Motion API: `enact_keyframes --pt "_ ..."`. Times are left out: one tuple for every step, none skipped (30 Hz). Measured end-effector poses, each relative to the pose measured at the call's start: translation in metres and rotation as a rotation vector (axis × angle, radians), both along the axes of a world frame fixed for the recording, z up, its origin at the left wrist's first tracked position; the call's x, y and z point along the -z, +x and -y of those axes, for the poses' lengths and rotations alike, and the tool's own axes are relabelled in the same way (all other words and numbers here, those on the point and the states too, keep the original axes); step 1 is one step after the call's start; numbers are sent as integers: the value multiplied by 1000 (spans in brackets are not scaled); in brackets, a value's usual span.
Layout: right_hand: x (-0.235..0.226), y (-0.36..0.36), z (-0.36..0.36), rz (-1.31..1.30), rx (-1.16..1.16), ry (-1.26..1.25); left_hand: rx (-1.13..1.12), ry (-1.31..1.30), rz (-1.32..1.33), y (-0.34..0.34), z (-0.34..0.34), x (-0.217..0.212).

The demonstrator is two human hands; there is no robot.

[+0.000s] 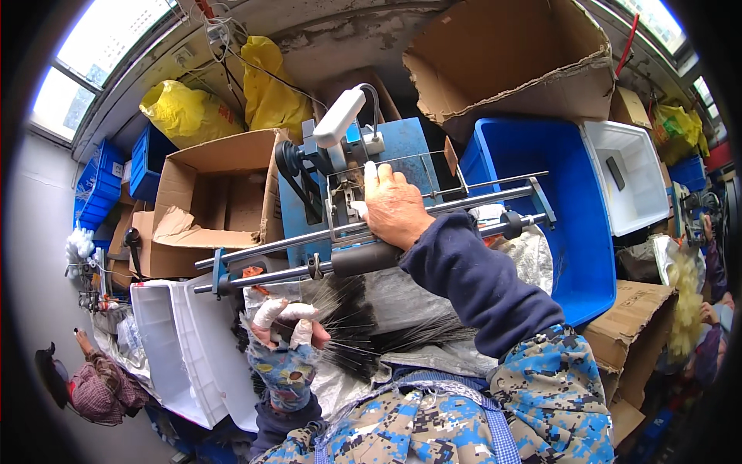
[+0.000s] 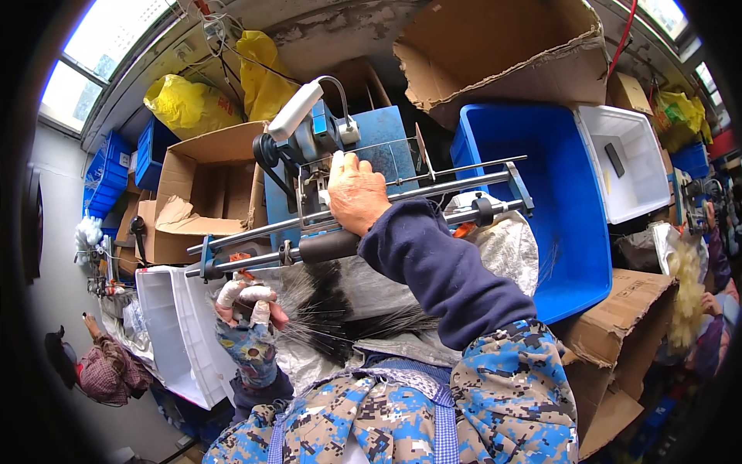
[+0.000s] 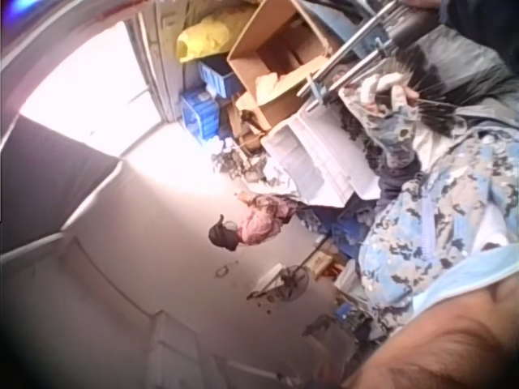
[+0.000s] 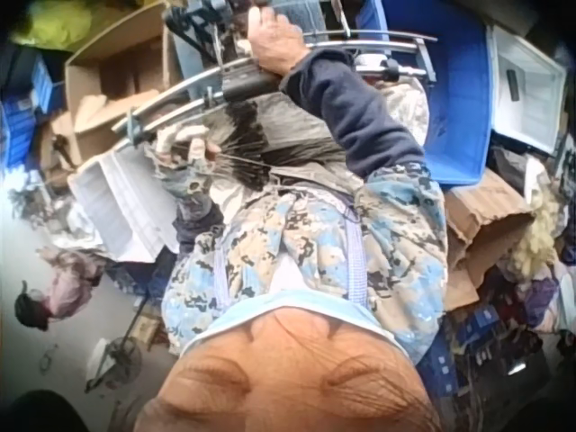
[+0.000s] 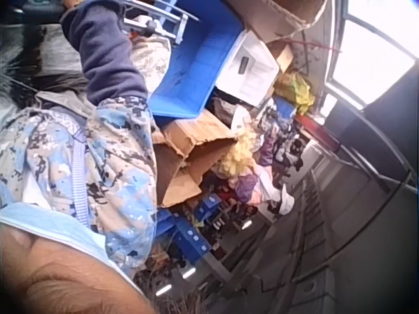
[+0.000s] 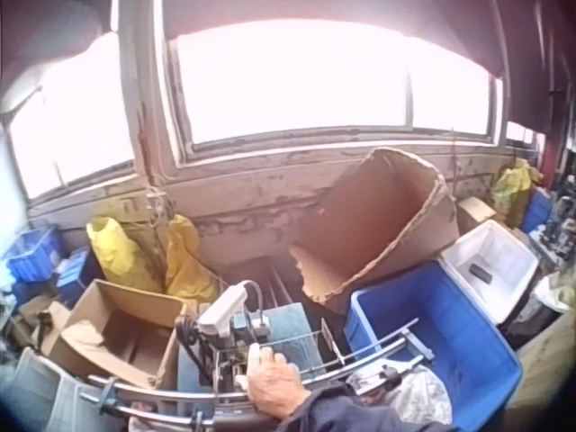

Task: The person operates a blue industrial machine by repeatedly pulling a white handle to process a bundle of black bristles. The person holds the bristles with a gloved left hand while manipulating the machine's lever with the right hand. The processed bristles are collected in a white bin below the machine.

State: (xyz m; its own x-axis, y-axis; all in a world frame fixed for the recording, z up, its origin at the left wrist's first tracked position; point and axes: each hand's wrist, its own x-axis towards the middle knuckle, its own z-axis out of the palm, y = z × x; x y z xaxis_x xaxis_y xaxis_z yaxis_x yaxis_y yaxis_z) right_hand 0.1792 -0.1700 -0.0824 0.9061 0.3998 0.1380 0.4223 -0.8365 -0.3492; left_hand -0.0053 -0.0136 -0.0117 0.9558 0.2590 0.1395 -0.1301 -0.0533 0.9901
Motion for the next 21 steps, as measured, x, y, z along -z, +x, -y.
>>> enact_keyframes --pt "-1 -2 -8 13 -16 24 -6 -11 -9 0 2 -2" --pt "-5 -4 -13 -5 -27 52 -11 -22 -18 2 6 -4" --pt "-5 -4 -14 -12 -47 57 -15 -33 -27 2 10 -6" --pt "-4 -4 -13 -17 -67 59 3 -26 -4 2 11 -4" --pt "0 -1 -9 -12 -75 43 6 -12 3 2 9 -4" --pt "3 2 -2 -8 -82 27 10 3 9 2 8 -3" --pt "-1 3 9 -24 -111 12 -2 -10 18 0 3 -2" --pt "3 6 20 52 -141 -67 -10 -28 27 -1 -3 1" --pt "2 8 31 39 -117 -72 -71 -36 -28 -2 -7 3" --pt "-3 8 42 23 -91 -83 -126 -62 -62 -3 -9 4" --pt "-8 10 53 82 -103 -128 -126 -55 -51 -2 -10 4" --pt "-14 12 63 142 -116 -173 -127 -47 -40 0 -10 5" --pt "-20 16 69 138 -67 -147 -103 -56 -28 2 -8 5" --pt "-22 22 75 223 -42 -153 -79 -66 -15 3 -5 6" --pt "-23 28 76 265 13 -206 -56 -74 -1 4 -2 7" --pt "-24 35 77 308 73 -258 -22 -76 -13 6 1 7" --pt "-20 41 76 328 74 -272 -17 -77 -9 8 6 3" --pt "-21 43 75 250 39 -350 -13 -78 -5 9 10 0" --pt "-21 44 73 167 1 -421 -6 -71 41 8 8 0" --pt "-24 44 70 84 -38 -493 -1 -65 87 7 2 1" --pt "-32 39 78 174 -81 -516 5 -60 134 6 -6 1"
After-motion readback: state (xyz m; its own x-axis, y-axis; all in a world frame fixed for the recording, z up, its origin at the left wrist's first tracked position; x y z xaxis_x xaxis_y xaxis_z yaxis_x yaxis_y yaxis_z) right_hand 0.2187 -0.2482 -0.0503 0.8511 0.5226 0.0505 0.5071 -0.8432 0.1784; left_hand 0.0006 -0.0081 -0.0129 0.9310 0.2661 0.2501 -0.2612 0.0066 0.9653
